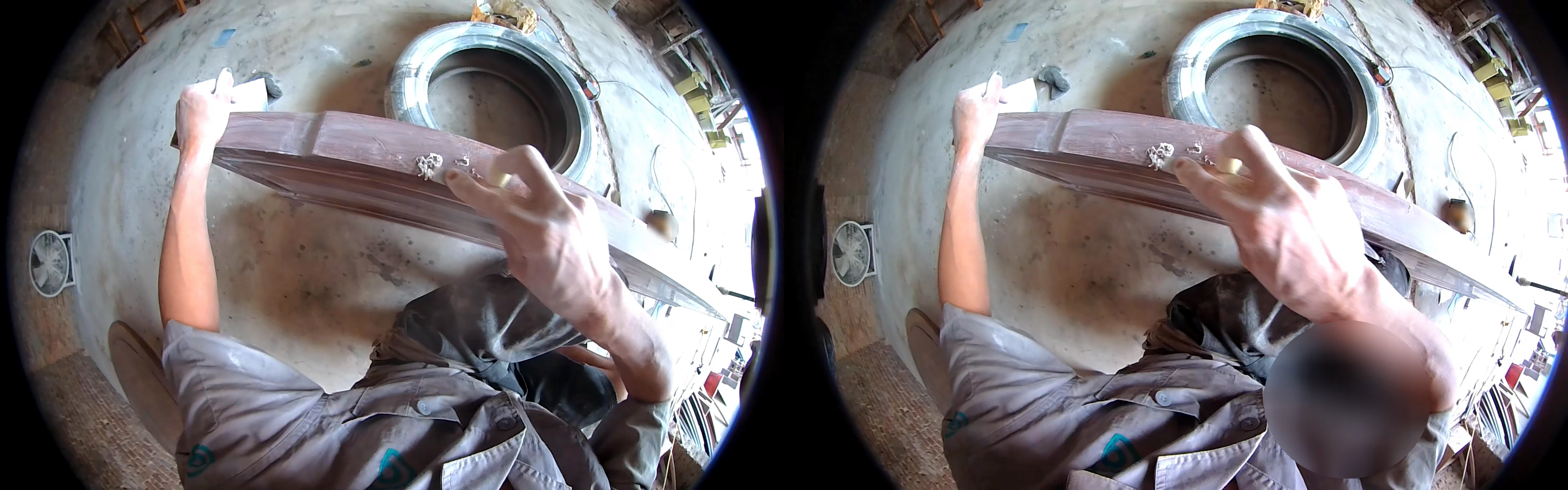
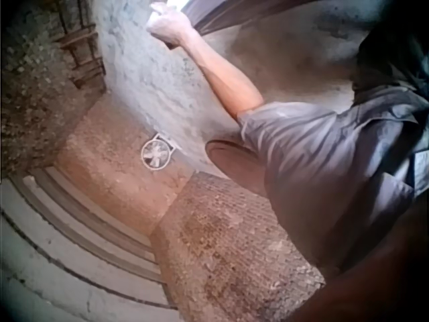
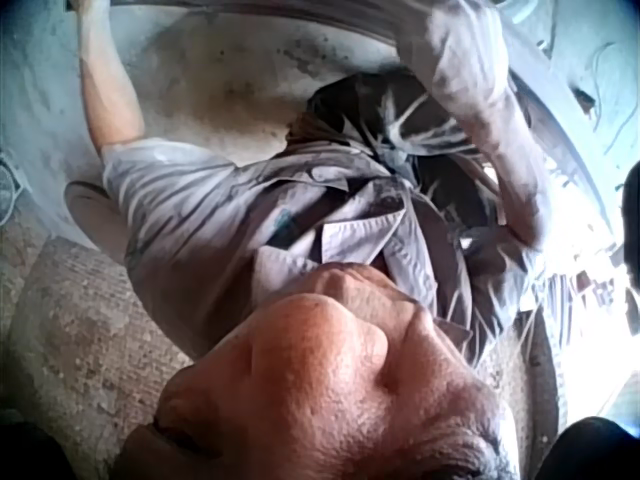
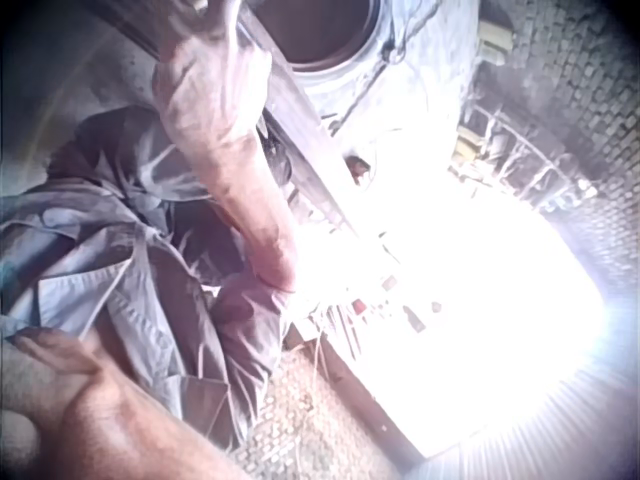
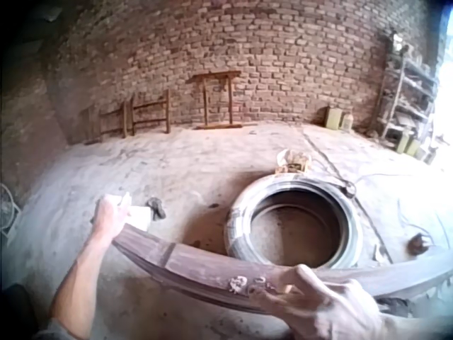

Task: The person sands a long wooden piece using sandpaper, focusing on edges and surfaces. They switch sandpaper sheets and continue smoothing the wood while sitting on the floor.

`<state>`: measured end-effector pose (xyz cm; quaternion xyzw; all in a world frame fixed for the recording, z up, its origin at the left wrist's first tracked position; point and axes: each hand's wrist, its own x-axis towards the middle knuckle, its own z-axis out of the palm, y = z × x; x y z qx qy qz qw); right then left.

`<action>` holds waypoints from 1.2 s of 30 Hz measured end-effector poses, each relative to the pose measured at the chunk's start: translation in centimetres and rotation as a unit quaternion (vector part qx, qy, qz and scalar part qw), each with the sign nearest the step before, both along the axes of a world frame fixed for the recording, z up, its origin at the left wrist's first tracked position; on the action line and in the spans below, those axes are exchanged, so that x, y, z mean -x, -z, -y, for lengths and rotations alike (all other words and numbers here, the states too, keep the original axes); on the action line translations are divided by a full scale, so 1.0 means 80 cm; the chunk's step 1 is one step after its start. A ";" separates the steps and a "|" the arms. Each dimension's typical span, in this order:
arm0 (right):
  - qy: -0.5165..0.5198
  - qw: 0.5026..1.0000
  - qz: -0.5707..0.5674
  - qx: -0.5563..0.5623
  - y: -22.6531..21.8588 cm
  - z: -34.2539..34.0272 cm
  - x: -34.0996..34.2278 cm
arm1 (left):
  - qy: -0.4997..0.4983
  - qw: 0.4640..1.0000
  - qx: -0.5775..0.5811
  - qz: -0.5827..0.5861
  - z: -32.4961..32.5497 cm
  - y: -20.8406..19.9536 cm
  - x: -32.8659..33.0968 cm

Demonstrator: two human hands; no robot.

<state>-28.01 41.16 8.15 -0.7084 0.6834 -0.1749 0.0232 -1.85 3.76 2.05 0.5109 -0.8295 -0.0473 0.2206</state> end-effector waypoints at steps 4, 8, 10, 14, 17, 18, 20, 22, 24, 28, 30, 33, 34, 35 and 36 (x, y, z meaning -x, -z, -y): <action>-0.003 1.000 -0.010 0.007 0.001 0.002 0.000 | -0.004 1.000 -0.003 0.000 0.001 0.002 -0.003; -0.008 0.999 -0.033 0.022 0.006 -0.004 0.007 | -0.003 1.000 0.010 -0.007 0.001 0.002 0.000; -0.007 1.000 0.001 0.014 -0.003 0.010 -0.008 | 0.003 1.000 0.004 0.001 0.004 0.002 -0.002; -0.008 1.000 -0.003 0.009 0.000 0.005 -0.002 | 0.005 1.000 0.007 0.007 0.002 0.002 -0.003; -0.015 0.999 -0.016 0.029 0.011 -0.004 0.008 | 0.008 1.000 0.014 0.004 0.001 0.002 -0.001; -0.015 0.999 -0.015 0.037 0.011 -0.004 0.008 | 0.005 1.000 0.009 0.003 0.002 0.002 0.000; -0.008 1.000 -0.019 0.014 0.004 0.006 -0.006 | 0.000 1.000 -0.001 0.000 0.003 0.003 -0.001; -0.023 0.999 0.008 0.026 0.003 0.014 -0.008 | -0.007 1.000 -0.004 0.004 -0.002 0.001 0.001; -0.022 1.000 -0.003 0.020 0.003 0.004 0.000 | -0.003 1.000 -0.002 0.004 -0.004 -0.001 0.001; -0.016 1.000 -0.003 0.017 0.005 0.001 0.002 | -0.008 1.000 0.004 -0.007 -0.007 -0.002 0.004; -0.005 1.000 0.011 0.017 0.005 0.016 -0.012 | -0.017 1.000 -0.005 -0.012 -0.004 0.000 0.005; -0.004 1.000 0.003 0.014 0.003 0.020 -0.015 | -0.013 1.000 -0.020 -0.014 -0.003 0.000 0.002; -0.005 1.000 -0.004 0.014 0.005 0.018 -0.012 | -0.010 1.000 -0.019 -0.016 -0.007 -0.002 0.004; 0.002 1.000 0.006 -0.004 0.003 0.010 -0.008 | -0.006 1.000 -0.019 -0.018 -0.009 -0.003 0.004; 0.003 1.000 0.015 -0.016 -0.005 0.004 -0.008 | -0.004 1.000 -0.015 -0.022 -0.009 -0.003 0.004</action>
